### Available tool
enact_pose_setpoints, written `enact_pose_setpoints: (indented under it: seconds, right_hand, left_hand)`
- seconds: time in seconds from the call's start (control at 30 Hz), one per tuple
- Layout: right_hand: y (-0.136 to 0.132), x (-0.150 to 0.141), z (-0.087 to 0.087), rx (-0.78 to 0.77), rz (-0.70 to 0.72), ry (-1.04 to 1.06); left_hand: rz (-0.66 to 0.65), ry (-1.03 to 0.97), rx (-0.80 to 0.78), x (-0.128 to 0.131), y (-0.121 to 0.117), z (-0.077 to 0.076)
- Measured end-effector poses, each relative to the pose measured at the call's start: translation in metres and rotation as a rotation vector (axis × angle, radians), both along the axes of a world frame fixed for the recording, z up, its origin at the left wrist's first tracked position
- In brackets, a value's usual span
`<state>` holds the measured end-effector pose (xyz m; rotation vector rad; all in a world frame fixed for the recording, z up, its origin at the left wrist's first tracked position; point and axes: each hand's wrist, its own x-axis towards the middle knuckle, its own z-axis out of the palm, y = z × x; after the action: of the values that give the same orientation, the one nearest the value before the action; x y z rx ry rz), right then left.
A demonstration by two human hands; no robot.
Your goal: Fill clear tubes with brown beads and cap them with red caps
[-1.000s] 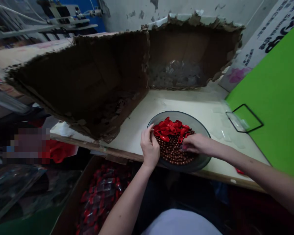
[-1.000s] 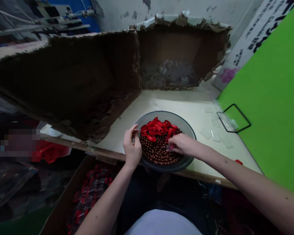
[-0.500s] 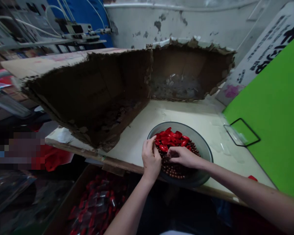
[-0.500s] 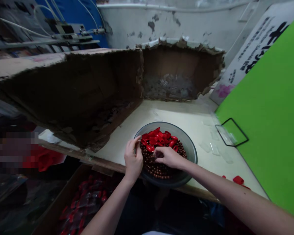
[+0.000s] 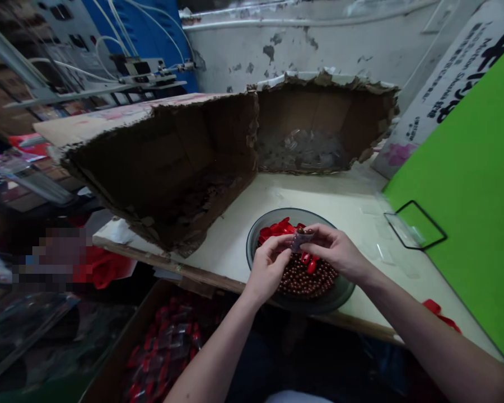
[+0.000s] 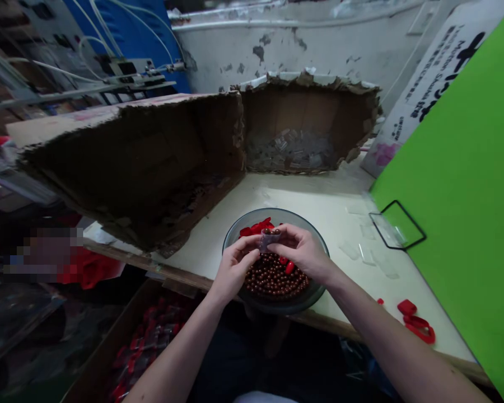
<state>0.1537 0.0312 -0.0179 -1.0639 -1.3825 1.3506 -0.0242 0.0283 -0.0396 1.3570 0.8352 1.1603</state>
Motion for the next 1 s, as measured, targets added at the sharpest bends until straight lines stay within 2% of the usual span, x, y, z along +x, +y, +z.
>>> enact_pose_setpoints:
  seconds: [0.13,0.27,0.4,0.5,0.7,1.0]
  right_hand:
    - [0.000,0.005,0.014,0.082,-0.011,-0.091]
    - [0.002,0.016,0.027,0.158,0.029,-0.231]
    - [0.006,0.025,0.042,0.234,0.165,-0.399]
    - [0.009,0.028,0.048,0.240,0.231,-0.521]
    - [0.004,0.020,0.039,0.225,0.223,-0.633]
    - [0.004,0.016,0.029,0.312,0.220,-0.729]
  left_hand:
    - [-0.012,-0.117,-0.092,0.012,0.003,0.008]
    - [-0.053,-0.146,-0.166,0.012,0.007,0.012]
    - [-0.116,-0.084,-0.191,0.002,0.009,0.012]
    - [-0.184,0.013,-0.147,-0.006,0.010,0.010]
    - [-0.173,0.106,-0.145,-0.014,0.005,0.004]
    - [-0.168,0.004,-0.250,-0.017,0.004,0.000]
